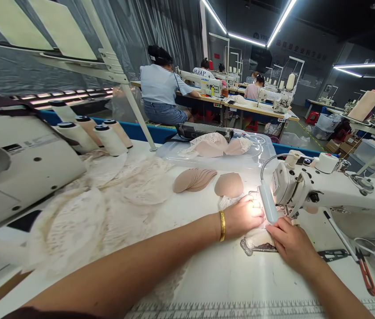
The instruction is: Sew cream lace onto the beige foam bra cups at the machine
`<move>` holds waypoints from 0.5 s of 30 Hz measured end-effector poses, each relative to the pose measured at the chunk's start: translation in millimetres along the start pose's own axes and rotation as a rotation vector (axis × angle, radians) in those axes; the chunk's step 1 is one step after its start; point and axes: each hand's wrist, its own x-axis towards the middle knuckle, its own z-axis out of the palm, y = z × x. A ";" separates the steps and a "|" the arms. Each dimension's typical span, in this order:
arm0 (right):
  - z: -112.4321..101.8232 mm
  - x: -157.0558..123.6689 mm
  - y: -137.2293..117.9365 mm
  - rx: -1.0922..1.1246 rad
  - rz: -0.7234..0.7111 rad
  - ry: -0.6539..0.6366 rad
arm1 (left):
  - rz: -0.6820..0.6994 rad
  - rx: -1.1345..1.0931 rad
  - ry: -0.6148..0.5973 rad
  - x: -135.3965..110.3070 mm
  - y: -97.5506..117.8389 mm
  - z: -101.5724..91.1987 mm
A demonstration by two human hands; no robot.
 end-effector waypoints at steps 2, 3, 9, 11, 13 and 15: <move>-0.4 -0.4 -0.2 0.006 0.004 -0.003 | 0.004 -0.013 0.017 -1.0 1.5 1.2; -0.4 -0.3 -0.4 0.009 0.005 -0.002 | 0.008 -0.019 0.029 -1.5 1.7 1.7; 2.7 2.4 -0.9 0.019 0.012 0.030 | 0.019 -0.020 0.054 0.1 -3.4 0.3; 4.6 3.2 -0.6 0.018 0.023 0.032 | 0.005 -0.021 0.049 1.0 -4.8 -1.2; 6.3 3.4 0.2 0.009 0.037 0.030 | -0.013 -0.012 0.038 1.8 -5.0 -1.2; 7.4 2.7 1.6 0.009 0.045 0.033 | -0.034 0.000 0.025 3.1 -4.6 1.3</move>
